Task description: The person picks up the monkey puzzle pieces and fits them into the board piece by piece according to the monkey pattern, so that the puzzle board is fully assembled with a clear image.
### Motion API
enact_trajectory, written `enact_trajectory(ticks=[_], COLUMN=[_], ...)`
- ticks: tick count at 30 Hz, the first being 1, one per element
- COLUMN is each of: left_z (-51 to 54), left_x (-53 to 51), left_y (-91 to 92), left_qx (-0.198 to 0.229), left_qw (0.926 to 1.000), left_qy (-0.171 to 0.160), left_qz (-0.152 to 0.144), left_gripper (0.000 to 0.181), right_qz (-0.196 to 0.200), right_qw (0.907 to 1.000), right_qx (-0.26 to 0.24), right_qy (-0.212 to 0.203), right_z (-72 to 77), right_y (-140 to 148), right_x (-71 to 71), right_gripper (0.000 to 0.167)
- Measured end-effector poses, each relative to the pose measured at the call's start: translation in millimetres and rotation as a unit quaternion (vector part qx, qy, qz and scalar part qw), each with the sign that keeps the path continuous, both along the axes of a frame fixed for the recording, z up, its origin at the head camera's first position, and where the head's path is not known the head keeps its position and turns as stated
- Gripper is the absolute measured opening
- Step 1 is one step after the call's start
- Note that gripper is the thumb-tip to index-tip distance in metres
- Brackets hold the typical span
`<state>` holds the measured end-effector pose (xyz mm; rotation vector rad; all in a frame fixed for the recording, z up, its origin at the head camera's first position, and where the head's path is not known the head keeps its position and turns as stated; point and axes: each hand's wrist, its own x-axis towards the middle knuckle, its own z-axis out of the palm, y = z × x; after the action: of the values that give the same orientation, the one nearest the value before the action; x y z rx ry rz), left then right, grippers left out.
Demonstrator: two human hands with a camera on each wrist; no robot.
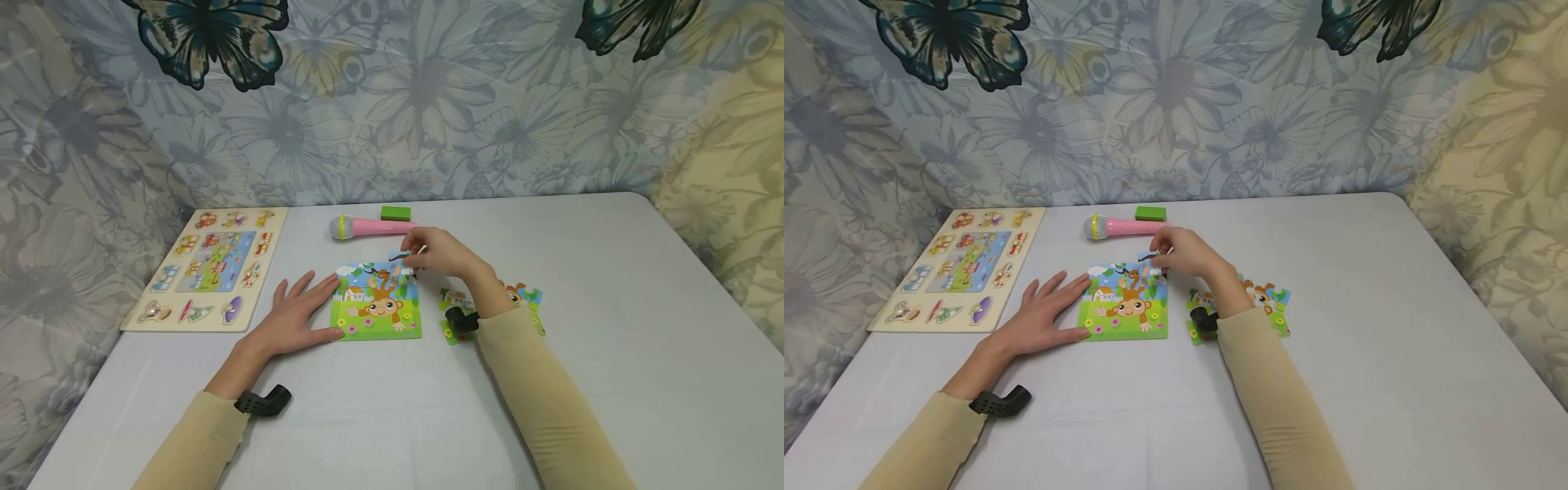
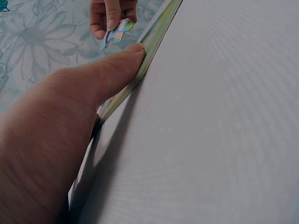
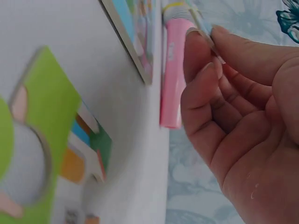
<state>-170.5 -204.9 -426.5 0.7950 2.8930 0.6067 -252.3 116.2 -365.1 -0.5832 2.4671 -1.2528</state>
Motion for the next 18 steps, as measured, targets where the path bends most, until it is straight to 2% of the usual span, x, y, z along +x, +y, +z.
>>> enact_trajectory(ticks=[10, 18], left_z=[-0.1, -0.1], left_x=[0.7, 0.6], left_y=[0.2, 0.7], left_qx=[0.004, 0.003], left_qw=[1.0000, 1.0000], left_qy=[-0.002, 0.000], left_qz=[0.003, 0.003], left_gripper=[0.093, 0.093], right_qz=[0.012, 0.007], right_qw=[0.9988, 0.9959], right_qx=[0.047, 0.089], right_qy=[-0.006, 0.012], right_z=[-9.1, -13.1], right_y=[-6, -11], right_x=[-2.0, -2.6], right_gripper=[0.017, 0.017])
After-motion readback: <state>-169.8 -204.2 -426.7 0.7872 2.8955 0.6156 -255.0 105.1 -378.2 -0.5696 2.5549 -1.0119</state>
